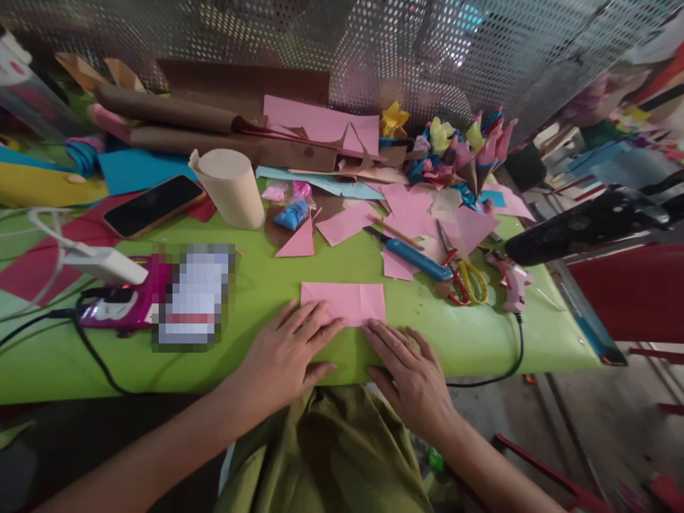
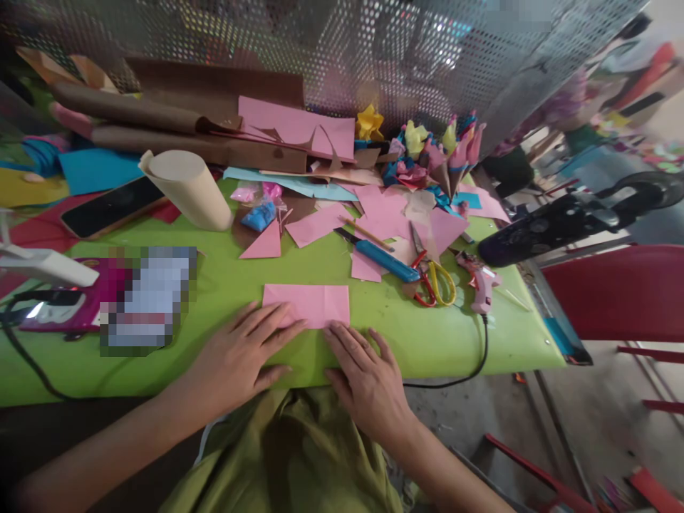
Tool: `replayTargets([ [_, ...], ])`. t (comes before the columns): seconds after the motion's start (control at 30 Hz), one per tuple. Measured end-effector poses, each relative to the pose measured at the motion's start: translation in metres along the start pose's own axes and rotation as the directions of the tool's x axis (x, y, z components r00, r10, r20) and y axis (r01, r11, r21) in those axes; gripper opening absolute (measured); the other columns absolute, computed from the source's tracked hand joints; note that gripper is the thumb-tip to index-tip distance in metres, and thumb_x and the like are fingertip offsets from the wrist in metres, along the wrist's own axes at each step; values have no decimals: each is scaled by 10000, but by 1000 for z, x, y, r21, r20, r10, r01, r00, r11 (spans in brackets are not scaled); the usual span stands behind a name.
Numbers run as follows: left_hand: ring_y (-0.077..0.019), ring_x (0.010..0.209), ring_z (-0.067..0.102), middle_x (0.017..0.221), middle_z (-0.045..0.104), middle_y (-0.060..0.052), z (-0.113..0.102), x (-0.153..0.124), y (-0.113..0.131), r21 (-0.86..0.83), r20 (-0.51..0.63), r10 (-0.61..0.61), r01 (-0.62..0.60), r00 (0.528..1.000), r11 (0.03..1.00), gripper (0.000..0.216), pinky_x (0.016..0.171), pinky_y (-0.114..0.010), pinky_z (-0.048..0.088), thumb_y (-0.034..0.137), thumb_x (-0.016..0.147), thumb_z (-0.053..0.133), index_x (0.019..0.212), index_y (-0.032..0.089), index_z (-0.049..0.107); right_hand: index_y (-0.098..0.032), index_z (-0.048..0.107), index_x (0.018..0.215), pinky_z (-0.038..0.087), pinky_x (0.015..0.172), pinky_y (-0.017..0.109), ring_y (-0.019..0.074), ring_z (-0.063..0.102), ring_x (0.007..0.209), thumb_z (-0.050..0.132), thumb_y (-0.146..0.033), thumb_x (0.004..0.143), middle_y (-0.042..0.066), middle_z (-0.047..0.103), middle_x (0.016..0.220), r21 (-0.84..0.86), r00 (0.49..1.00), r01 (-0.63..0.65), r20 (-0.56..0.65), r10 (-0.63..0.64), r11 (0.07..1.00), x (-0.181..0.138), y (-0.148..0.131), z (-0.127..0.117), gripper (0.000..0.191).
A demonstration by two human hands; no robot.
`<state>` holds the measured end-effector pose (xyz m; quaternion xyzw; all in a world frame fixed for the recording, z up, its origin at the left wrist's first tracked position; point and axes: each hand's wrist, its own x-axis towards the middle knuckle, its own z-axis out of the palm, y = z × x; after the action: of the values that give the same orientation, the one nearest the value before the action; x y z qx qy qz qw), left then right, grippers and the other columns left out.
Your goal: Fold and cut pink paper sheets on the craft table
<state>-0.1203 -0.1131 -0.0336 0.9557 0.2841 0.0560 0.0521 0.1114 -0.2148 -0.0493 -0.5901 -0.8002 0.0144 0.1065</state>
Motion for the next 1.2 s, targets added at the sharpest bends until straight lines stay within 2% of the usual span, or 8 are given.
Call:
replayTargets([
  [0.1,-258,1400,383,1555,407,-50,1,-9,-6,-2,-3,2,-2,1000,1000,568,1180,-486,225,504,985,397,1503,273,369,-199,307,1522,280,1104,444,229,524,1299,440,-260,986,83,523,1469,5,1000,5,1,-5,1000,-1,1,-2,555],
  [0.2,-277,1428,349,1577,372,-16,1,-18,-11,11,5,-32,31,999,999,573,1185,-517,200,512,972,424,1508,321,350,-209,305,1524,270,1098,451,238,534,1281,441,-264,984,86,543,1451,14,1000,-4,3,4,1000,2,0,-3,560],
  [0.47,-258,1436,342,1558,399,7,2,-29,-14,25,-33,-60,61,998,998,560,1193,-526,146,504,998,348,1527,327,297,-211,283,1540,321,1086,437,250,543,1241,489,-282,956,91,575,1410,40,1000,-2,-9,2,999,5,1,-2,623],
  [0.83,-234,1388,422,1493,493,-8,0,-40,-15,38,-95,-81,84,992,996,552,1204,-491,101,454,1004,363,1527,290,302,-211,286,1534,303,1100,433,243,526,1262,482,-296,962,81,550,1438,42,1000,6,-28,-5,999,3,3,4,611],
  [1.03,-230,1374,440,1481,512,-4,-1,-40,-15,66,-131,-65,74,989,995,559,1202,-491,114,426,1000,397,1530,287,285,-193,287,1532,304,1100,439,246,523,1275,476,-299,959,95,551,1437,16,998,14,-67,-13,1000,0,3,6,613],
  [1.2,-243,1363,455,1466,530,-25,0,-40,-15,55,-125,-72,79,990,995,546,1178,-490,198,454,994,397,1517,314,326,-190,352,1502,294,1112,460,259,518,1293,492,-307,951,110,545,1440,-17,996,-63,-70,61,998,-11,5,5,580],
])
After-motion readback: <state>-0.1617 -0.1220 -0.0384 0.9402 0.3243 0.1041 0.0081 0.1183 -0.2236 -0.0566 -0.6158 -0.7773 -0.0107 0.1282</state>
